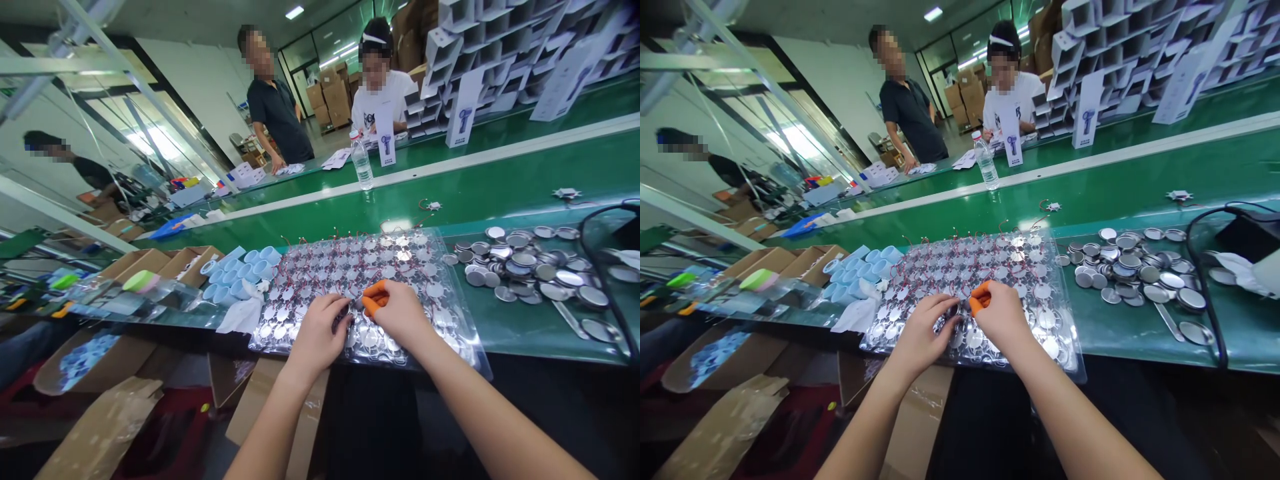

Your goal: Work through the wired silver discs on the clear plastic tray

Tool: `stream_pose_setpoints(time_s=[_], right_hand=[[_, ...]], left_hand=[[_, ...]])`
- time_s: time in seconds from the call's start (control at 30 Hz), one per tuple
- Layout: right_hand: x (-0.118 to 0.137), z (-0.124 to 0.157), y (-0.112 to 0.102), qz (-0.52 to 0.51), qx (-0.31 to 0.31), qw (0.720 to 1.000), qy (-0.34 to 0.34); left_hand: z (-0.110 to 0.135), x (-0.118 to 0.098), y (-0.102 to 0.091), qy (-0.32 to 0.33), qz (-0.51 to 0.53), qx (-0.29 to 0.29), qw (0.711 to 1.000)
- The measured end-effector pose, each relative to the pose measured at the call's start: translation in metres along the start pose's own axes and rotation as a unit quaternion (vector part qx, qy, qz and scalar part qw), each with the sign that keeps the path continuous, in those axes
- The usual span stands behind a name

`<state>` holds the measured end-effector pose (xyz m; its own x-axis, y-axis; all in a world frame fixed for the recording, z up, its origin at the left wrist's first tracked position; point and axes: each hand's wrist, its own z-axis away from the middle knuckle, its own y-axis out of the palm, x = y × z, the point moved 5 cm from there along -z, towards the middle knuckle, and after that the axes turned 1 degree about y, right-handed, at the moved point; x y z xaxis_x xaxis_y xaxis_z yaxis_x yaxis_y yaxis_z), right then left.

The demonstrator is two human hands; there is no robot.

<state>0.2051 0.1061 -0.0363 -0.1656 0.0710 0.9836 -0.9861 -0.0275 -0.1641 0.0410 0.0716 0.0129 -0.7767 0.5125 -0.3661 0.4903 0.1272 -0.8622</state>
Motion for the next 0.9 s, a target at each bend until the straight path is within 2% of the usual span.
stream_pose_setpoints(time_s=[0.23, 0.53, 0.67, 0.8, 0.9], right_hand=[[-0.003, 0.001, 0.007, -0.028, 0.01, 0.999, 0.016], [-0.002, 0.002, 0.008, -0.109, 0.017, 0.991, 0.074], [-0.001, 0.003, 0.008, -0.098, 0.014, 0.992, 0.073], [-0.001, 0.003, 0.008, -0.097, 0.013, 0.993, 0.07], [-0.001, 0.003, 0.008, -0.092, 0.014, 0.993, 0.067]], left_hand=[[0.001, 0.011, -0.002, -0.085, 0.069, -0.02, 0.994], [0.009, 0.012, 0.002, -0.074, 0.084, -0.061, 0.992], [0.011, 0.012, 0.003, -0.072, 0.083, -0.074, 0.991], [0.013, 0.016, 0.005, -0.094, 0.11, -0.073, 0.987], [0.015, 0.024, 0.008, -0.129, 0.171, -0.068, 0.974]])
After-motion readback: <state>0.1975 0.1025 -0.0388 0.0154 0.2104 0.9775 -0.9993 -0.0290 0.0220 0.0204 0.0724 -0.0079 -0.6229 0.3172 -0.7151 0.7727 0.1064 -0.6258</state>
